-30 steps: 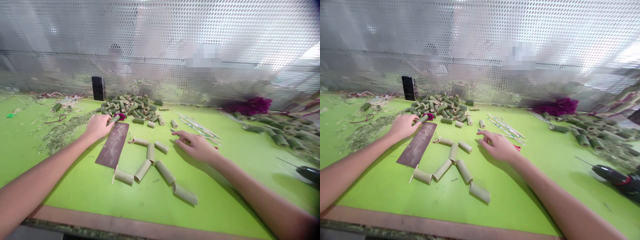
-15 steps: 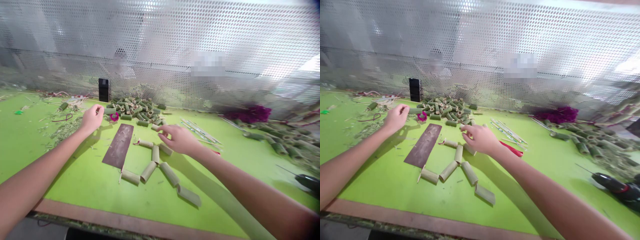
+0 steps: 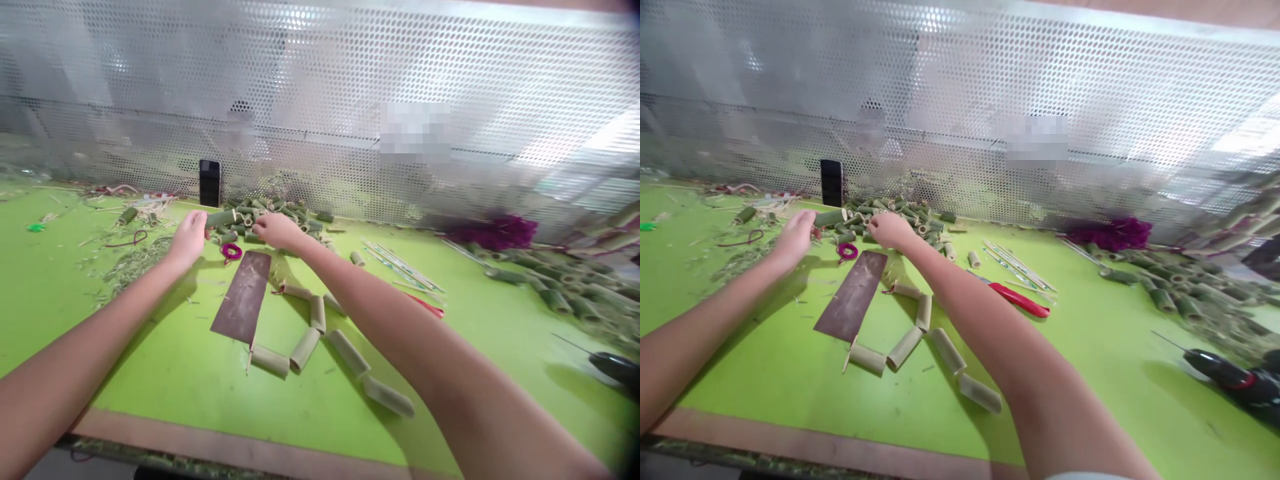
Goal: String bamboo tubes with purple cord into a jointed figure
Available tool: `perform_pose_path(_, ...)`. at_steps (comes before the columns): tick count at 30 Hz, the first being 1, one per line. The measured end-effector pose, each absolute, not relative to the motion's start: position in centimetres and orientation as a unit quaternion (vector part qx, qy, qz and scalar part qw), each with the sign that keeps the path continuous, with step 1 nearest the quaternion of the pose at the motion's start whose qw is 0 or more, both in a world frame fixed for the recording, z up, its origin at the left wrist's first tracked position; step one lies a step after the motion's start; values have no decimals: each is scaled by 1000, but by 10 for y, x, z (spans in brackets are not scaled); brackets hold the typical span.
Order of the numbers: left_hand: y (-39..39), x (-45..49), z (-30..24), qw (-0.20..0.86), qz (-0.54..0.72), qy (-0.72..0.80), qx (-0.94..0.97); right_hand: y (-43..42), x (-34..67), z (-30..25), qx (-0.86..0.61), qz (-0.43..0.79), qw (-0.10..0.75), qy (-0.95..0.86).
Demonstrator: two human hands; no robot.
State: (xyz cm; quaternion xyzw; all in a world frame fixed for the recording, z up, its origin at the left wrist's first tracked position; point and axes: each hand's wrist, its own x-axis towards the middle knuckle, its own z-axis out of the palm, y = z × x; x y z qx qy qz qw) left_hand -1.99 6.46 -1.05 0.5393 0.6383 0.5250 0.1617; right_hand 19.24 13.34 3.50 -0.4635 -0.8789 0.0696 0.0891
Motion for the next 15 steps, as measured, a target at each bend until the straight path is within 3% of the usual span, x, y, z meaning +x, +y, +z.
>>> perform_pose_path(5, 70, -29, -14, 165, 542, 647, 510, 137, 225, 38, -471, -5, 66, -880)
perform_pose_path(15, 82, -38, -30, 181, 561, 657, 469, 96, 166, 11, -185, -70, 18, -980)
